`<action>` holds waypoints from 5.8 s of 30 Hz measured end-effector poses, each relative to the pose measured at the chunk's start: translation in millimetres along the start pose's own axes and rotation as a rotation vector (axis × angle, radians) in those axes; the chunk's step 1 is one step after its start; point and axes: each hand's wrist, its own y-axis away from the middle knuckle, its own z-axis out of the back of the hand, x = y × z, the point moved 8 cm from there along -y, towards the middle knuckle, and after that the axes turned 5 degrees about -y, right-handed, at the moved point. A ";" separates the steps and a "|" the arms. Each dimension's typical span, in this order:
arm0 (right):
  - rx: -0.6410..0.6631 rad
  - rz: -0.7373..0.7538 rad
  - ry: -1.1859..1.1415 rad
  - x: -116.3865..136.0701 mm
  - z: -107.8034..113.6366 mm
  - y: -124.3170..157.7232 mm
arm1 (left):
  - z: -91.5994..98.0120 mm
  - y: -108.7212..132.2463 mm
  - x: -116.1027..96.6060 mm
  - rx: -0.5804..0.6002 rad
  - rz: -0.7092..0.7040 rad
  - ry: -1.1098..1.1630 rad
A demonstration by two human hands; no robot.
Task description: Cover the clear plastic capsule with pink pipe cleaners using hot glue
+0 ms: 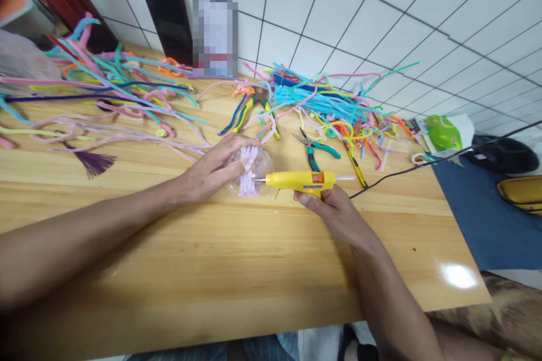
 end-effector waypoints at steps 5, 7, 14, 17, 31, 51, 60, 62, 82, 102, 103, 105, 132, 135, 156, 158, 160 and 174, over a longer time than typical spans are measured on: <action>-0.009 0.006 -0.030 -5.6 2.1 0.2 | 1.4 -1.0 -2.5 0.003 0.002 0.014; -0.003 0.002 -0.032 -7.5 2.0 0.5 | 2.0 -1.0 -3.0 0.008 0.006 0.010; -0.013 0.030 -0.005 -3.7 1.9 0.6 | 2.3 -0.6 -3.2 0.032 0.015 -0.018; -0.022 0.021 0.005 -3.3 2.6 0.0 | 2.0 -1.0 -3.3 0.030 0.019 -0.011; 0.009 0.025 0.030 -0.3 1.3 -1.3 | 0.7 -1.8 -3.2 0.012 0.011 0.025; -0.037 0.008 0.048 -0.9 3.1 -1.3 | -0.9 -2.5 -1.3 0.016 0.026 0.025; -0.035 0.001 0.077 -4.6 5.4 -0.4 | -1.2 -2.3 -1.4 0.008 0.014 0.034; -0.038 0.010 0.075 -4.6 5.2 -0.3 | -1.3 -2.2 -0.7 0.007 0.012 0.035; 0.001 0.094 0.061 -0.1 3.5 -1.1 | -0.7 -2.2 -1.6 0.003 -0.001 0.018; -0.120 0.377 0.332 33.6 0.9 22.9 | 0.1 -1.9 -2.4 -0.001 0.003 0.018; -0.115 0.412 0.365 39.3 -1.1 25.8 | 0.2 -1.9 -2.5 -0.003 0.006 0.021; -0.091 0.475 0.415 49.6 -6.1 30.8 | 0.2 -1.8 -2.9 -0.001 0.007 0.025; -0.103 0.510 0.511 58.7 -10.3 36.5 | -1.3 -2.1 -2.5 0.016 0.014 0.011; -0.102 0.517 0.520 58.6 -10.4 36.9 | -1.1 -1.9 -2.9 0.014 0.009 0.011; -0.095 0.505 0.521 58.3 -10.3 37.3 | -0.3 -2.0 -3.2 0.003 0.013 0.013; -0.090 0.490 0.540 57.1 -10.7 36.8 | -0.1 -2.0 -3.1 0.002 0.015 0.011; -0.095 0.489 0.552 56.9 -10.5 36.6 | -0.2 -1.9 -2.6 0.002 0.019 0.011; -0.108 0.531 0.556 58.7 -10.8 37.8 | -0.8 -1.9 -2.0 -0.004 0.017 0.016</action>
